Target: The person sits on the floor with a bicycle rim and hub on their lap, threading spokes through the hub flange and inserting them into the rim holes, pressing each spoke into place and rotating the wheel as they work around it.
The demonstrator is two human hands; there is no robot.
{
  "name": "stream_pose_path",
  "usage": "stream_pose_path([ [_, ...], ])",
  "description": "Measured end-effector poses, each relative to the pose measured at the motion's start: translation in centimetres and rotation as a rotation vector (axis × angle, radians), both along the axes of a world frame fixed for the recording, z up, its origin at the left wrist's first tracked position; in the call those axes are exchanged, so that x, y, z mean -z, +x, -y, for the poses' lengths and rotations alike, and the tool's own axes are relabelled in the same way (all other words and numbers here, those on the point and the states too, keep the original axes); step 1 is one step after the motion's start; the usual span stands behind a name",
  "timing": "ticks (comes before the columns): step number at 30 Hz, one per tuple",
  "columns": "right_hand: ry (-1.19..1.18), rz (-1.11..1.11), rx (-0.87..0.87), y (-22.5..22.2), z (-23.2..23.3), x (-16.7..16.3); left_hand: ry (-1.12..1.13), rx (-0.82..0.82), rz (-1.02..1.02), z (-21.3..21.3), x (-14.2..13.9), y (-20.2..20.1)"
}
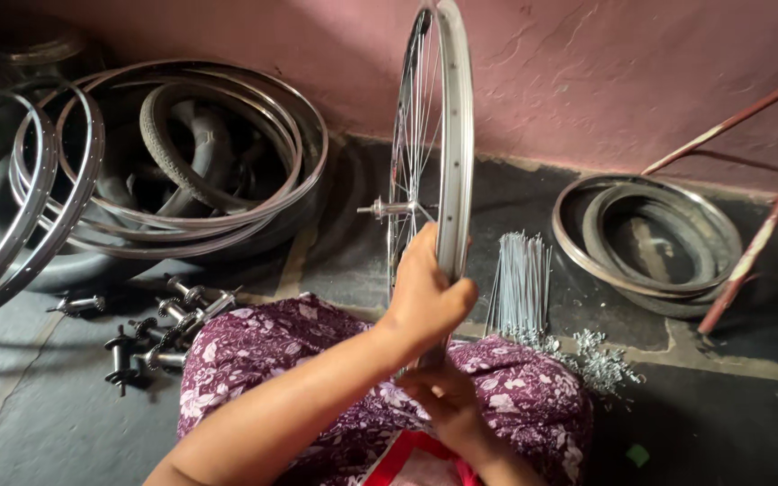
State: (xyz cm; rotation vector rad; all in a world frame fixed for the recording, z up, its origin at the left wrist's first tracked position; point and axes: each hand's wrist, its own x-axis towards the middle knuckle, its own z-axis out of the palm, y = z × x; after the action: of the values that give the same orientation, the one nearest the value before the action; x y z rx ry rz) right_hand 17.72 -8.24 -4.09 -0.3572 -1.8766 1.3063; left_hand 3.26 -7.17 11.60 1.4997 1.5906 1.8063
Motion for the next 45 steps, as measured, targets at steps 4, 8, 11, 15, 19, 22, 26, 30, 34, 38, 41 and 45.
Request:
stream_pose_path([
  [4, 0.01, 0.139, -0.062, 0.6, 0.1, 1.9, 0.045, 0.079, -0.139, 1.6, 0.8, -0.4],
  [8, 0.006, -0.033, -0.113, 0.9, 0.2, 2.5, 0.174, 0.501, -0.094, 1.9, 2.3, -3.5],
  [11, -0.019, -0.064, -0.121, 0.9, 0.0, 2.1, 0.158, 0.732, 0.061, -0.1, 3.6, -5.3],
  [15, -0.05, 0.015, -0.091, 1.4, 0.1, 0.9, 0.06, 0.86, 0.15, -3.3, 5.3, -6.4],
  [19, -0.046, -0.039, -0.165, 1.4, 0.5, -0.1, 0.268, 0.791, -0.235, -5.5, 6.0, -7.0],
  [22, -0.037, -0.025, -0.153, 1.2, 0.6, -0.7, 0.41, 0.715, -0.335, -6.2, 6.2, -7.1],
  [26, -0.026, -0.021, -0.138, 0.9, 0.7, -1.3, 0.114, 0.974, 0.185, -6.1, 6.6, -6.8],
  [30, -0.04, -0.048, -0.142, 1.6, 1.6, -1.6, 0.024, 0.988, 0.401, -5.0, 6.8, -7.1],
  [34, -0.021, -0.081, -0.129, 2.2, 2.3, -1.7, 0.08, 1.016, 0.318, -3.7, 7.0, -6.0],
  [38, -0.086, -0.081, -0.129, 1.2, 1.6, -1.5, -0.04, 1.035, 0.463, -4.0, 6.9, -5.4],
  [41, -0.023, 0.049, -0.06, 1.7, 1.5, -1.9, 0.015, 1.012, 0.519, -4.3, 6.7, -6.2],
  [45, 0.053, -0.011, 0.084, 3.4, 1.9, -3.8, 0.007, 1.025, 0.57, -4.4, 6.7, -6.6],
])
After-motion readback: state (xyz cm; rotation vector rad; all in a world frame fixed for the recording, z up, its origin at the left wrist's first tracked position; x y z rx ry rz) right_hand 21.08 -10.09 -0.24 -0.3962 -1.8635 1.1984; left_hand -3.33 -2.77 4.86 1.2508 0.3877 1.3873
